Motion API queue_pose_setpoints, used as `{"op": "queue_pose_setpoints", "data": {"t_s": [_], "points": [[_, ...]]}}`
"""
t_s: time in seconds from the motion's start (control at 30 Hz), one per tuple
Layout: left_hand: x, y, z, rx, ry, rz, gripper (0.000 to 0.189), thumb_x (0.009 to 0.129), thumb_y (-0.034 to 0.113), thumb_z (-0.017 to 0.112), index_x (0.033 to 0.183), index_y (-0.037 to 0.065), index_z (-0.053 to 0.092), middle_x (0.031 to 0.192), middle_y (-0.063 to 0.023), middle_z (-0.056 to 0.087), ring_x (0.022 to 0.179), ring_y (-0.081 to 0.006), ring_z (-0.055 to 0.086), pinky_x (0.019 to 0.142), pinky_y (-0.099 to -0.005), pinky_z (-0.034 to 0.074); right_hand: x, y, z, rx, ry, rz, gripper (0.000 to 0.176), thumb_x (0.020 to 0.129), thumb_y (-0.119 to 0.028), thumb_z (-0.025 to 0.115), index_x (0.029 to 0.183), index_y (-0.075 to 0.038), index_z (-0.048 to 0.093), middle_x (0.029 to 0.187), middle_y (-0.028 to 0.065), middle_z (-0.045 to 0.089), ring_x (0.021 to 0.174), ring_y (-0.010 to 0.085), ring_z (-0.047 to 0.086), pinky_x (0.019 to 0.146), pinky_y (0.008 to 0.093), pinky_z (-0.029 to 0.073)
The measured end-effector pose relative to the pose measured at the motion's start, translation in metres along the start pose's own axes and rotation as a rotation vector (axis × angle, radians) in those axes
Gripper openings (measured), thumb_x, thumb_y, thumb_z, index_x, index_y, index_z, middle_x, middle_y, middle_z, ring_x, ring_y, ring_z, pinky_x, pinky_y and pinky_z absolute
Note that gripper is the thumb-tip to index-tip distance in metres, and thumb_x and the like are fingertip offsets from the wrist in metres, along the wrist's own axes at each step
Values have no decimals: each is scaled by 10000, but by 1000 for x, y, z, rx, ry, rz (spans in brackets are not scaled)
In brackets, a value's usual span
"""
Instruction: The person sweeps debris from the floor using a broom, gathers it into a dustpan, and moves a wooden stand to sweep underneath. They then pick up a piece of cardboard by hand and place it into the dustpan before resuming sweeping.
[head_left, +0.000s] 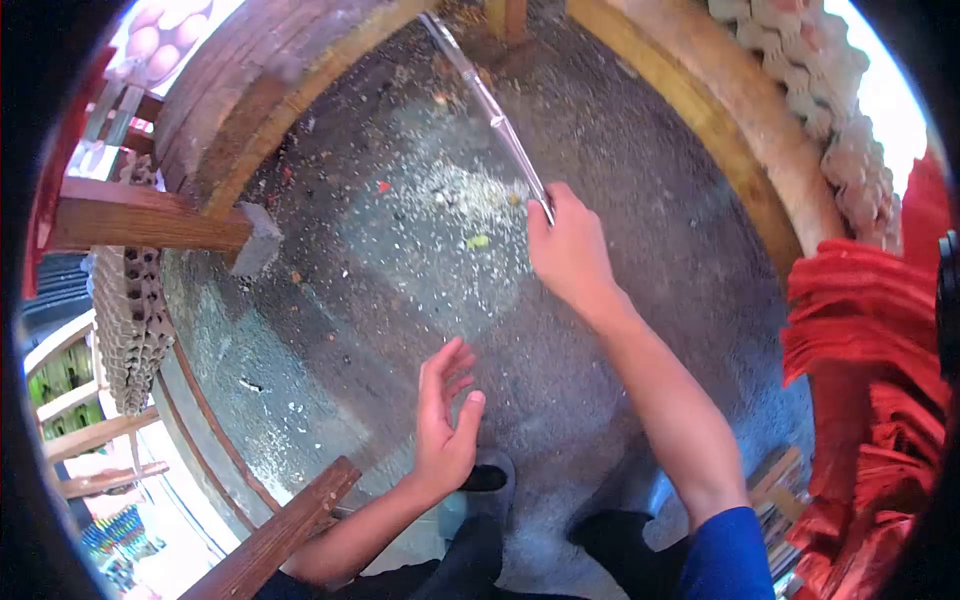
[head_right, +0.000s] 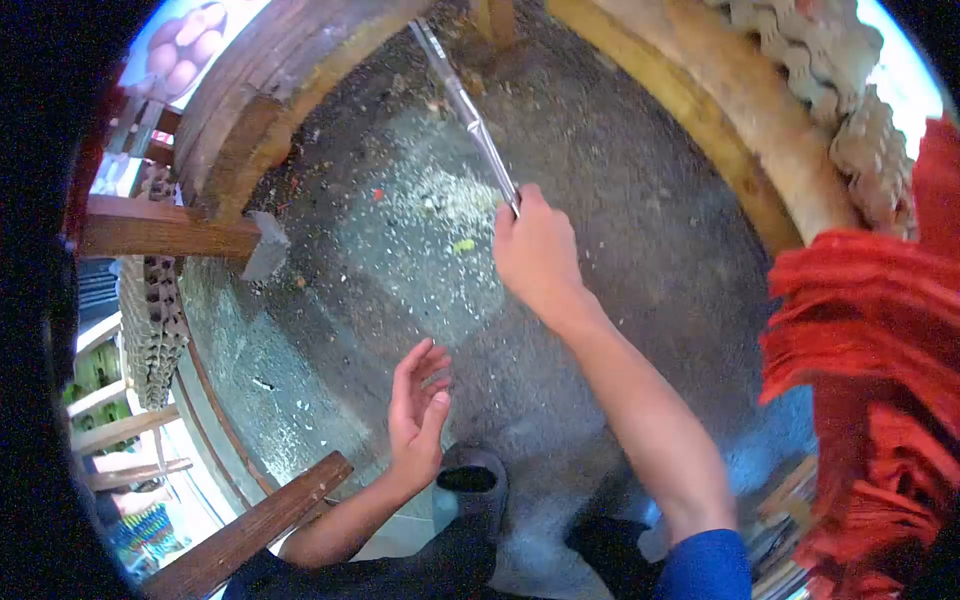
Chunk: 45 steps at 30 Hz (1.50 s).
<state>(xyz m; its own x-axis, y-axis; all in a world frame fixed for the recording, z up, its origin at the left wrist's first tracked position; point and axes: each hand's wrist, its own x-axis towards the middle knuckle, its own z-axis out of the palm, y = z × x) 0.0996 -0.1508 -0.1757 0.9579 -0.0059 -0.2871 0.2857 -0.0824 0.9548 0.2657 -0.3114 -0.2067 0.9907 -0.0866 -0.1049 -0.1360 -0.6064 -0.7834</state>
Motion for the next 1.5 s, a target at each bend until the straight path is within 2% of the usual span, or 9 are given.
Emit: {"op": "queue_pose_setpoints", "data": {"t_s": [0.3,0.4,0.47,0.53,0.6,0.8,0.97,1.27,1.5], "points": [[110,25,24,-341,366,134,419,923,162,488,1314,30,415,1264,-102,484,1171,-197,470,975,-341,373,93,-80,20,106,81,230,303,864,-197,489,1034,54,495,973,336,593,864,468,606,754,509,472],[191,47,4,-346,250,88,429,936,295,502,1292,58,462,1223,-76,526,1180,-186,470,953,-330,387,113,-93,28,424,26,340,299,857,-180,490,1039,57,493,909,258,609,709,346,632,590,451,489],[253,59,-1,-495,171,40,382,935,296,491,1189,13,536,1111,-127,578,892,-184,588,794,-344,491,116,-97,28,816,-58,380,232,874,-130,459,1043,29,453,698,73,482,465,159,445,423,331,438],[300,83,-14,-231,-112,-303,406,942,373,484,1129,14,518,1059,-153,594,734,-210,615,646,-344,528,109,-100,28,871,-132,391,231,890,-161,450,1045,11,442,699,69,479,467,154,442,413,327,425],[342,84,10,-477,-111,-313,364,955,381,470,1065,35,495,901,-154,618,641,-171,621,478,-248,472,88,-97,30,925,-219,442,232,906,-191,442,1047,-6,430,699,65,477,469,149,440,403,324,412],[391,44,19,-788,-190,-251,322,957,377,470,988,56,458,600,7,434,444,-87,432,341,-247,317,40,-81,36,731,-257,622,279,965,-382,375,976,-109,434,620,-9,387,414,91,339,343,268,298],[283,48,17,-339,115,-125,241,982,304,407,948,69,446,533,5,380,368,-117,388,326,-275,314,-40,-64,-5,1045,-588,763,350,975,-452,356,953,-113,442,548,-37,329,374,65,280,312,237,228],[327,42,37,-758,-143,-87,313,972,414,406,901,111,448,578,20,395,456,-95,390,372,-241,310,-6,-23,28,525,-260,350,356,985,-431,339,901,-101,445,544,-44,346,377,60,305,318,229,240],[297,50,28,-431,182,-111,338,986,401,357,855,94,410,573,17,352,423,-89,333,337,-241,261,-21,-52,2,1011,-478,743,352,980,-447,340,890,-117,422,531,-50,314,362,63,280,300,235,205]]}}
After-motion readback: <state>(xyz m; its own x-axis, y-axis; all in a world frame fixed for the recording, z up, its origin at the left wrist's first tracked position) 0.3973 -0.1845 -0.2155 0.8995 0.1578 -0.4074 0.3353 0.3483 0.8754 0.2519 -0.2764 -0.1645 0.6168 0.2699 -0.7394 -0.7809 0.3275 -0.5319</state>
